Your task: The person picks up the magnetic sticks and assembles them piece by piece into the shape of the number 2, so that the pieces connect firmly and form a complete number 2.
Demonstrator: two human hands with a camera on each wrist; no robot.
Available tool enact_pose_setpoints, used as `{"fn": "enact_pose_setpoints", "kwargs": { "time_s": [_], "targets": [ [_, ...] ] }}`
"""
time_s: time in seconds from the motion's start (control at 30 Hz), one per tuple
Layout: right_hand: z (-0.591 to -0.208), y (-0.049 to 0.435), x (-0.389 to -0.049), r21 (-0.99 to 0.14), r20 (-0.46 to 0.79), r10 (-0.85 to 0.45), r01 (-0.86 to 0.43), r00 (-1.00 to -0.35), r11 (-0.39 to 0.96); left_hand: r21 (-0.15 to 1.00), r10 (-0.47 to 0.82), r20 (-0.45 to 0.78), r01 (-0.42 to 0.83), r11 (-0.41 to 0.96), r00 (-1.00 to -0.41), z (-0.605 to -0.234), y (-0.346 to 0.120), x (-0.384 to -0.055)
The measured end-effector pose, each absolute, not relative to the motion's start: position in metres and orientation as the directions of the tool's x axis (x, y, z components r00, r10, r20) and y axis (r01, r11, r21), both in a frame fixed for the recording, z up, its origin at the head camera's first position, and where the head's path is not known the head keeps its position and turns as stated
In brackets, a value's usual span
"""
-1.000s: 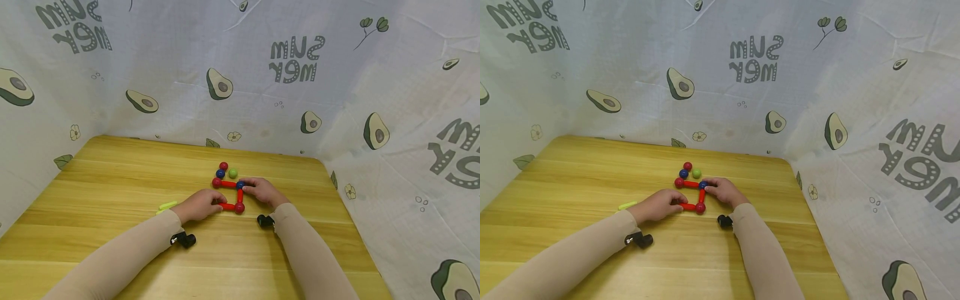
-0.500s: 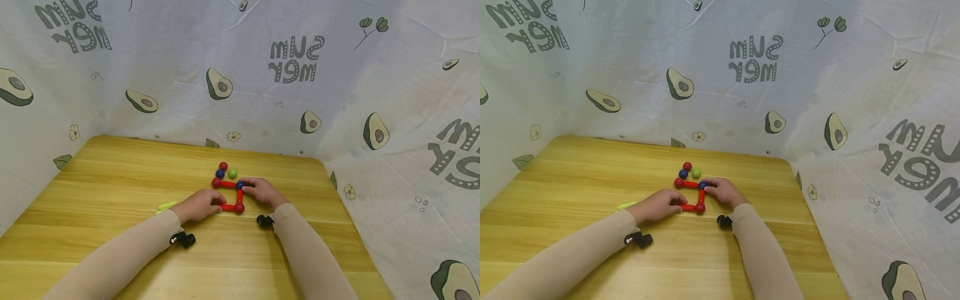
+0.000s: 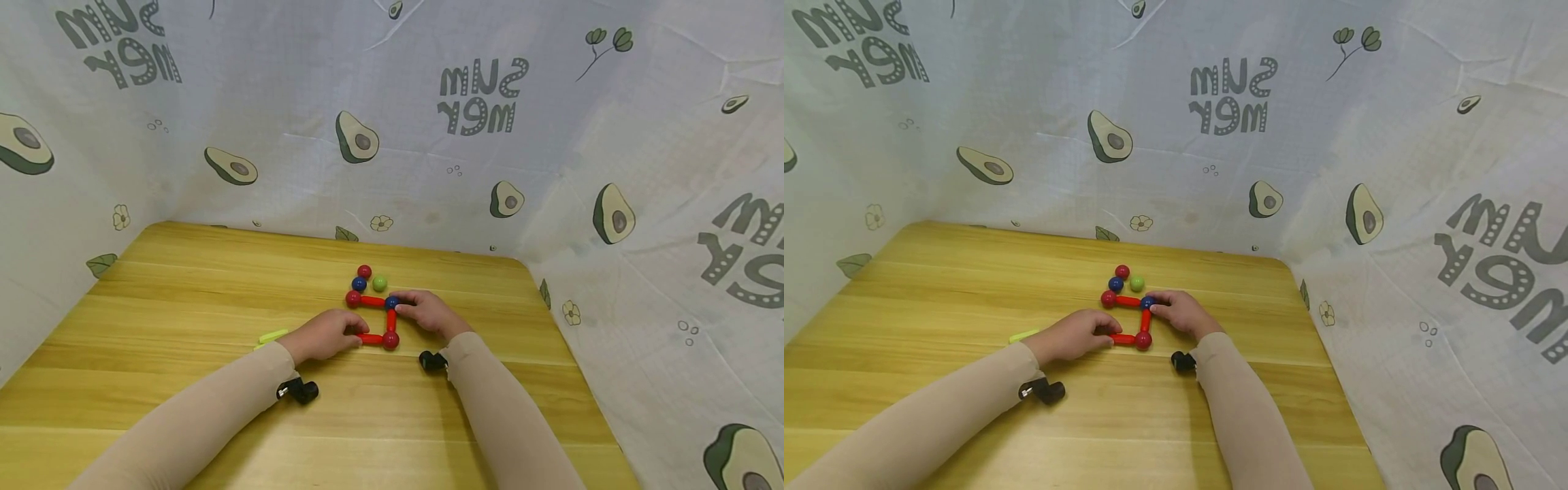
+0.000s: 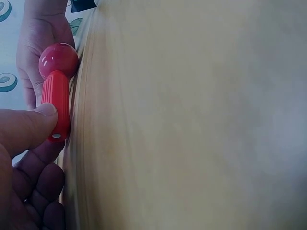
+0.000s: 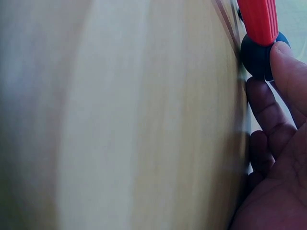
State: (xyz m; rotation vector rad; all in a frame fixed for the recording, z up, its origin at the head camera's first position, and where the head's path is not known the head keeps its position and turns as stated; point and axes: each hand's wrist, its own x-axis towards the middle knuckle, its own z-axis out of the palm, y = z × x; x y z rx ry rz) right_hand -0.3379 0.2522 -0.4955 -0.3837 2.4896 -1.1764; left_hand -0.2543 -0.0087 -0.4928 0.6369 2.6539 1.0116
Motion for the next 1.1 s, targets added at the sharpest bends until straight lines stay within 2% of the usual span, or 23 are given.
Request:
{"fn": "enact_pose_setpoints", "kwargs": {
  "time_s": [0.8,1.1],
  "targets": [
    [-0.495,0.251,-0.338,-0.771,-0.208,-0.391,-0.096,-0.897,0.63,0.688,0.452,-0.085,0.275,0.672,-0.888,-0.492,-0.012,-0.258],
    [-0.492,0.25,-0.336,-0.771,-0.225,-0.378,-0.073,-0.898,0.632,0.699,0.354,0.002,0.255,0.668,-0.935,-0.476,-0.02,-0.268]
  ]
}}
